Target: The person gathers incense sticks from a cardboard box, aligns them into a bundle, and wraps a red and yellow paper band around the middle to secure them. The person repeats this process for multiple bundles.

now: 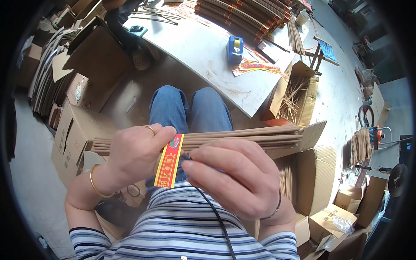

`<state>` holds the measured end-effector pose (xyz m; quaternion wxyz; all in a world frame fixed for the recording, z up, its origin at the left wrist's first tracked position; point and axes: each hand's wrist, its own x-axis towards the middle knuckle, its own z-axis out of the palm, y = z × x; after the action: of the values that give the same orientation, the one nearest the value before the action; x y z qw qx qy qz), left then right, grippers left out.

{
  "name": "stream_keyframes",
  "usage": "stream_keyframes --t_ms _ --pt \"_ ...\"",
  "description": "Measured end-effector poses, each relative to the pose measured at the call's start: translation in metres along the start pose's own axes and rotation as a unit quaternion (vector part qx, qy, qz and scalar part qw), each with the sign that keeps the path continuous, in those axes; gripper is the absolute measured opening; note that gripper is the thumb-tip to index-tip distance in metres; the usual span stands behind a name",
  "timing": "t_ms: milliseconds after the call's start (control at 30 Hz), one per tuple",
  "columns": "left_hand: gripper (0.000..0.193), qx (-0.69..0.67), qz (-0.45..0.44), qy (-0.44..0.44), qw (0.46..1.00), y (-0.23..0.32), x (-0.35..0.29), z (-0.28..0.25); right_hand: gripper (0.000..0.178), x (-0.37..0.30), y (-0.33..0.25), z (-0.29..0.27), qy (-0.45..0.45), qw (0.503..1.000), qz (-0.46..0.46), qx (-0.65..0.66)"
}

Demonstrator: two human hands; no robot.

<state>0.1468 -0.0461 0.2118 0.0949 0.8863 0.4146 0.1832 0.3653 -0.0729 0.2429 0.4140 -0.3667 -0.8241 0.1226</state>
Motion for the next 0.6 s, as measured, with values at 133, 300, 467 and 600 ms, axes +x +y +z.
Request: stream_keyframes --t_ms 133,300,467,600 --pt "0.024 0.025 0.007 0.005 1.000 0.001 -0.009 0.002 0.040 0.015 0.018 0.015 -0.163 0.985 0.022 0.055" --pt "0.017 0.021 0.018 -0.005 1.000 0.000 -0.016 0.000 0.030 0.022 0.032 0.022 -0.192 0.974 0.006 0.116" --pt "0.032 0.023 0.028 -0.003 0.999 -0.005 -0.022 0.002 0.031 0.031 0.040 0.027 -0.231 0.958 -0.006 0.168" --pt "0.057 0.047 0.023 -0.023 0.998 -0.009 -0.026 0.000 0.030 0.030 0.044 0.034 -0.239 0.955 -0.061 0.163"
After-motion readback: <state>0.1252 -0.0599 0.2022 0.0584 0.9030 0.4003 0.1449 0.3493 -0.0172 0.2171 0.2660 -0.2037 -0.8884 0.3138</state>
